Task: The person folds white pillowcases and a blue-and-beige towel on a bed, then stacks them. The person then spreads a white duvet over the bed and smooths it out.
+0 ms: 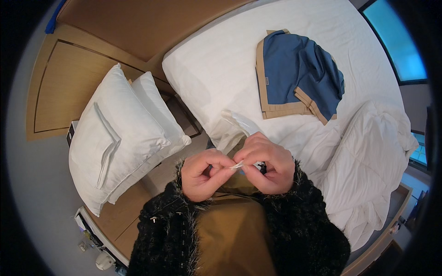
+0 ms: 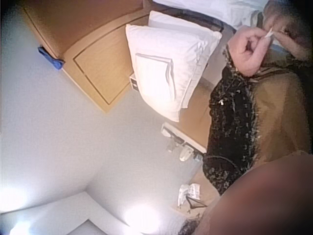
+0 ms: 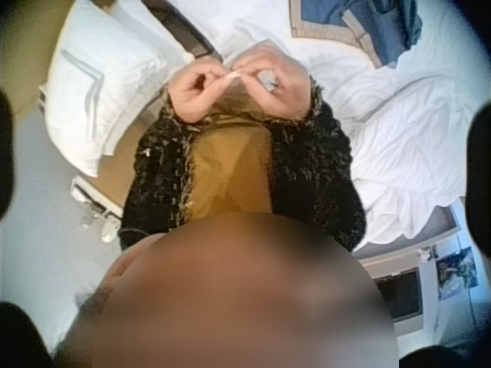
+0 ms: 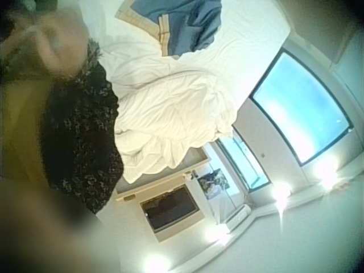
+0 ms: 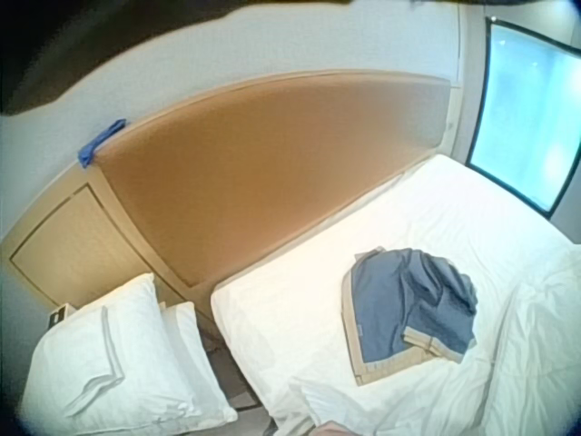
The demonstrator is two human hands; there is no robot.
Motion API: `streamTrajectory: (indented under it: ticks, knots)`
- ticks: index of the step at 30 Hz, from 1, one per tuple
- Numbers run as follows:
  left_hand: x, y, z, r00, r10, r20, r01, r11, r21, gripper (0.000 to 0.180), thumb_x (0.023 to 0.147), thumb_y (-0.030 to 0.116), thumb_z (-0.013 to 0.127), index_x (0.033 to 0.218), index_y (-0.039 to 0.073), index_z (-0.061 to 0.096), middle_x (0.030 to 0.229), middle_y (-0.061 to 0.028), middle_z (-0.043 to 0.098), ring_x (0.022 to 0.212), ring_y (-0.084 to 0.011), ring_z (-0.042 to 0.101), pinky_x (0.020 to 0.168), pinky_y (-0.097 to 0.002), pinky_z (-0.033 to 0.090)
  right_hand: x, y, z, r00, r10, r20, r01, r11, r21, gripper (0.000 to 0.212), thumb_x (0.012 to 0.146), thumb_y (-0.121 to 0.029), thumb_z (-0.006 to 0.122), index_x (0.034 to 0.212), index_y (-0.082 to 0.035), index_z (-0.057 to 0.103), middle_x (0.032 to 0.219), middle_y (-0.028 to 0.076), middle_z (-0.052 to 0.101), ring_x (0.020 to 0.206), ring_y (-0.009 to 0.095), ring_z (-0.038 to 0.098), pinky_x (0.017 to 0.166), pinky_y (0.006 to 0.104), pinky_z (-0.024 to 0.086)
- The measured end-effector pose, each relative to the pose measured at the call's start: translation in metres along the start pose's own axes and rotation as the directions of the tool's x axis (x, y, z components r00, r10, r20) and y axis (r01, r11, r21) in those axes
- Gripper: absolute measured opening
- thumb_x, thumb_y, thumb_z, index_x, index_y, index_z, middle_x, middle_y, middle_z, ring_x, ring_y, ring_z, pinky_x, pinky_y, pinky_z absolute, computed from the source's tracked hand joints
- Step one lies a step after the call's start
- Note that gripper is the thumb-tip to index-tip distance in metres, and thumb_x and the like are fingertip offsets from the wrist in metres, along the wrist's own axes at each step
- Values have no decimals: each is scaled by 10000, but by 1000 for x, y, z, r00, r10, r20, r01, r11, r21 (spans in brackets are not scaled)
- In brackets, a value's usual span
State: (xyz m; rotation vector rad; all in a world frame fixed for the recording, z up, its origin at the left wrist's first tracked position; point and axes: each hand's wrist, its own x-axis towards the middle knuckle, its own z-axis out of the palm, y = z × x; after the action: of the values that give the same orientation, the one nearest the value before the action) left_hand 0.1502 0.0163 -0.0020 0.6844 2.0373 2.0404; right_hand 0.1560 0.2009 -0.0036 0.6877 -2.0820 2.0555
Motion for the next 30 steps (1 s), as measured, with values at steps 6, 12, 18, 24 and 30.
streamTrajectory:
  ticks: [6,12,18,24,30]
  knots:
    - [5,-10,1,996,87,-28,-83,990,118,162,777,-7,643,917,32,571,718,-47,517,615,-134,478,555,-244,376,5,7,-4,997,-20,72,33,981,-192,248,672,32,655,900,-33,585,766,85,590,695,248,562,650,329,433]
    - [14,-31,4,992,81,94,-83,996,16,175,767,19,666,904,38,559,756,-98,568,670,-209,563,602,-280,429,9,-4,-28,989,-143,-41,125,949,-290,178,662,27,624,835,-6,599,711,110,569,635,279,537,607,334,420]
    - [24,-37,-9,991,116,63,-128,962,243,200,660,11,707,820,54,595,678,-76,551,612,-232,544,542,-301,414,9,-27,-61,839,-439,-321,346,886,-308,103,828,-52,560,810,49,566,700,133,562,604,229,488,569,338,390]
    - [21,-46,-29,995,93,32,-99,947,306,217,616,26,706,815,60,626,635,-66,518,570,-219,514,509,-299,388,-3,-32,-85,644,-569,-511,375,817,-438,136,869,-102,539,842,26,501,697,123,520,564,190,447,541,335,364]
    - [12,-48,-48,994,111,-18,-89,874,479,220,619,8,694,821,71,634,598,-43,460,520,-178,462,477,-275,359,-24,-51,-115,483,-534,-694,338,845,-415,138,922,-139,491,867,-13,503,711,71,502,625,165,411,597,299,345]
